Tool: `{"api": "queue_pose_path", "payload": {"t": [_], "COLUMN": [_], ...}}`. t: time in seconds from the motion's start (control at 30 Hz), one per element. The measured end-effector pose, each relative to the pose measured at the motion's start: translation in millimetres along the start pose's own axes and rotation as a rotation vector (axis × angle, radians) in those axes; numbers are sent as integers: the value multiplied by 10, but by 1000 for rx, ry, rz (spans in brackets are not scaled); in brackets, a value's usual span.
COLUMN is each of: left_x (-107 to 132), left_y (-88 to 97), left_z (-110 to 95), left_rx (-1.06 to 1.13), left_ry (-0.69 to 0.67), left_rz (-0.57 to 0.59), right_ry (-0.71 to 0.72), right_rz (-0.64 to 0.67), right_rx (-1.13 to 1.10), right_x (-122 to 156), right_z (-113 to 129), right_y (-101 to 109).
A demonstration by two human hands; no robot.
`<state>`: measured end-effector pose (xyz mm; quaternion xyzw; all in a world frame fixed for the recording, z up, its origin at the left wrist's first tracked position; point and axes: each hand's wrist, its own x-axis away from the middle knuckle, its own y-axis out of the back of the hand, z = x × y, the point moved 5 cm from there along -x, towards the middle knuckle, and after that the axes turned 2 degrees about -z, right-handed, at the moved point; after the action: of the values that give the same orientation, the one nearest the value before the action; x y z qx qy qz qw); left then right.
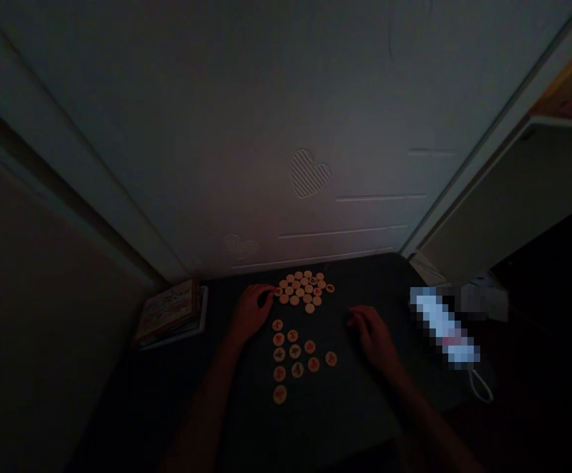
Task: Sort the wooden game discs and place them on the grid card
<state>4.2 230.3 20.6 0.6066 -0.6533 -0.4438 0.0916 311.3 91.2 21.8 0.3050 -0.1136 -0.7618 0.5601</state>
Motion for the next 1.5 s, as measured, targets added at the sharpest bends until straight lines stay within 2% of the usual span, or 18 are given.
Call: {"api": "queue_pose_path", "payload": {"t": [0.17, 0.4, 0.57, 0.8, 1.13, 1.3, 1.5], "left_x": [-5, -2, 1, -3, -13, -11, -7], "left_y": [11, -9, -20, -24, -12, -19, -19], "left_z": [-8, 30, 49, 58, 25, 32, 32], "left_rx": [-12, -28, -29, -15, -28, -26, -24], "left_ry": [8, 2, 12, 35, 34, 36, 30], "left_rz": [-1, 6, 10, 32, 52, 47, 44], "right_ry": [-108, -115, -145, -120, 129, 247, 302], "right_rz": [21, 33, 33, 104, 281, 264, 241], "right_rx": [-43, -114, -146, -23, 196, 296, 350], "right_x": [13, 5, 20, 52, 691, 881, 926], "right_z": [-93, -133, -79, 65, 143, 193, 164], "right_y": [-50, -82, -68, -41, 28, 82, 91]}}
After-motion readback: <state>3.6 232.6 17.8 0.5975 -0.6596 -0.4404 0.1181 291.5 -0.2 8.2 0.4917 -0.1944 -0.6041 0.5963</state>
